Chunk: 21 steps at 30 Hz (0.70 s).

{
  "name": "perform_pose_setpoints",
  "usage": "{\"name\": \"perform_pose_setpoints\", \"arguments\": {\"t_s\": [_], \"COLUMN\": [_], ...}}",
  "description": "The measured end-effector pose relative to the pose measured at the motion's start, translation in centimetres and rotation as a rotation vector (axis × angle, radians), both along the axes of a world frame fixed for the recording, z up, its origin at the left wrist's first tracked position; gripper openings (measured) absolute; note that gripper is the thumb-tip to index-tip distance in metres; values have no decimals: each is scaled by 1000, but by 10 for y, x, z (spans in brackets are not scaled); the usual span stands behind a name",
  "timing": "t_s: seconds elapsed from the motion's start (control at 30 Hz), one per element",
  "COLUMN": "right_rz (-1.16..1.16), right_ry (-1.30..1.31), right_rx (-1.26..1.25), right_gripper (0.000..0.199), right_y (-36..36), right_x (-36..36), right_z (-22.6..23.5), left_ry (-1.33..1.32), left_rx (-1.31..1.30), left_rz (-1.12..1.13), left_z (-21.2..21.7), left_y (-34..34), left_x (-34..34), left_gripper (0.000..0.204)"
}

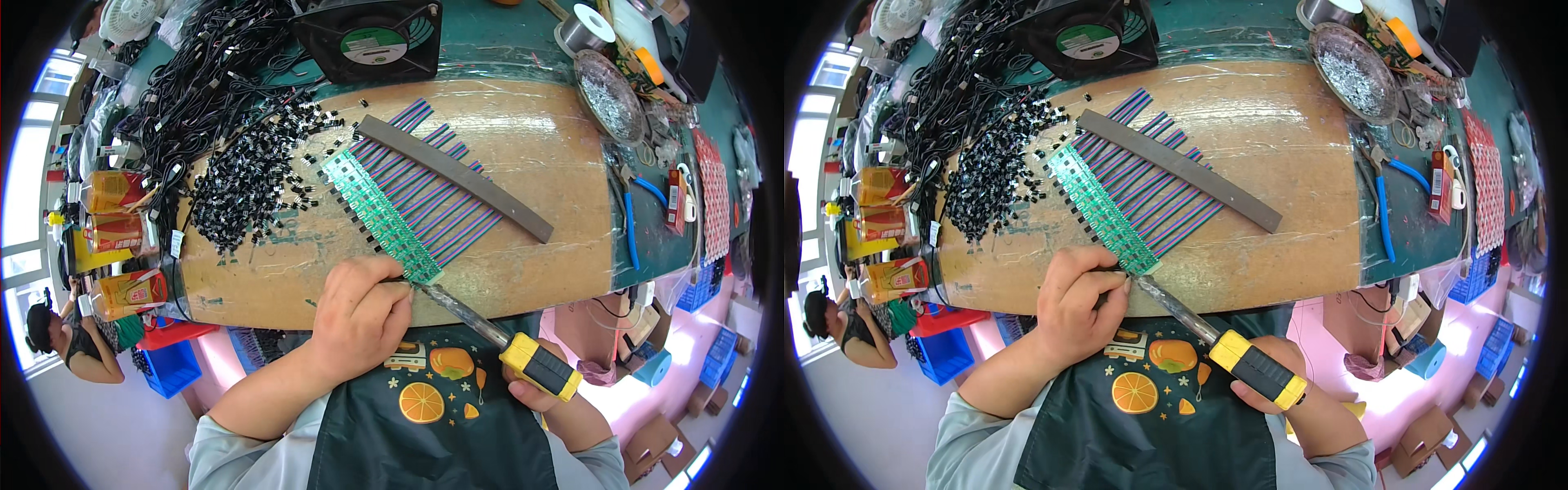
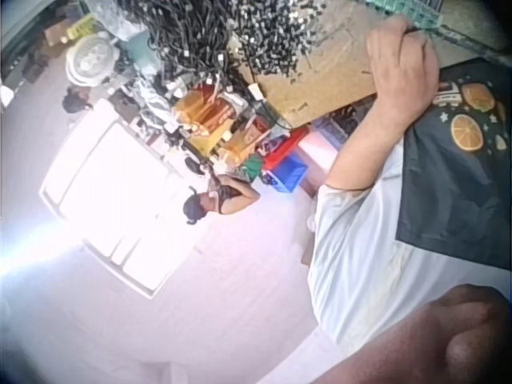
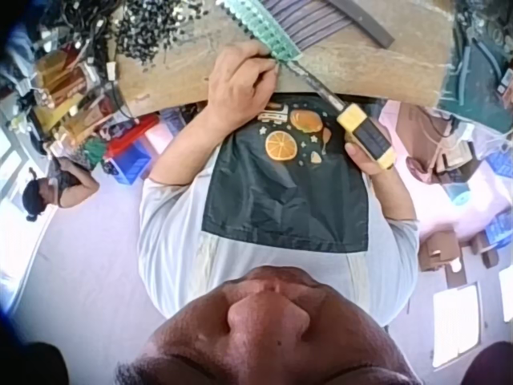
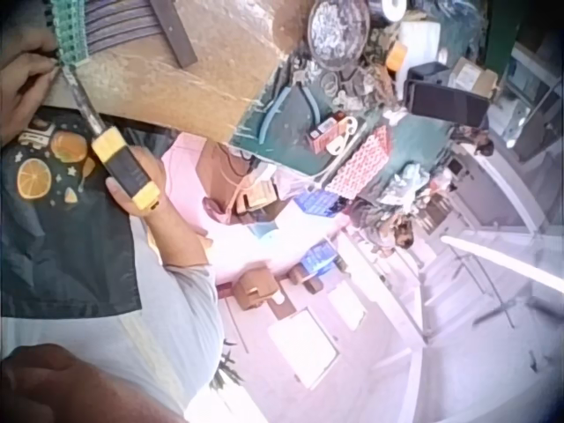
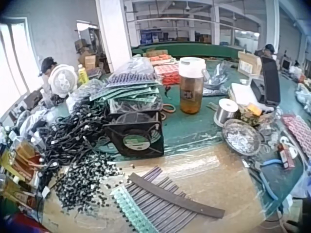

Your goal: The person solders wire connections to a printed circuit board using a soldering iron, then secures the connections with a hot glue gun.

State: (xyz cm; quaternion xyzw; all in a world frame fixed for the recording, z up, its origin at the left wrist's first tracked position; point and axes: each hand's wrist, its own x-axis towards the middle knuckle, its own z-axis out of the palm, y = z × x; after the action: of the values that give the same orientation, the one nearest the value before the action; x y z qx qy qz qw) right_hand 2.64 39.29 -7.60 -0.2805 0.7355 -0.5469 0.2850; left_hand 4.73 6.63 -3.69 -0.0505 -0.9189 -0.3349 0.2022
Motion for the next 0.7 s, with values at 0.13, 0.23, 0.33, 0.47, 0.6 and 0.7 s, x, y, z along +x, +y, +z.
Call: {"name": "perform_pose_setpoints", "arguments": {"t_s": [0.13, 0.23, 0.33, 0.47, 0.6, 0.7], "right_rz": [-26, -24, -72, -47, -58, -50], "right_ry": [-32, -11, -58, -54, -44, -14], "right_rx": [-7, 2, 25, 16, -15, -10], "right_gripper": [37, 37, 37, 37, 36, 36], "right_y": [-3, -1, -3, -2, -1, 2], "right_x": [1, 2, 5, 4, 5, 6], "right_z": [3, 2, 7, 6, 4, 2], "left_ry": [6, 7, 11, 7, -1, 0], "left_rx": [3, -2, -1, -3, -8, -8], "left_rz": [-8, -9, -3, -4, -7, -8], "left_z": [-1, -1, -1, -1, -1, -2], "left_y": [-1, -1, 0, 0, -1, -1], "left_x": [0, 0, 0, 0, 0, 1], "left_gripper": [21, 21, 21, 20, 21, 21]}}
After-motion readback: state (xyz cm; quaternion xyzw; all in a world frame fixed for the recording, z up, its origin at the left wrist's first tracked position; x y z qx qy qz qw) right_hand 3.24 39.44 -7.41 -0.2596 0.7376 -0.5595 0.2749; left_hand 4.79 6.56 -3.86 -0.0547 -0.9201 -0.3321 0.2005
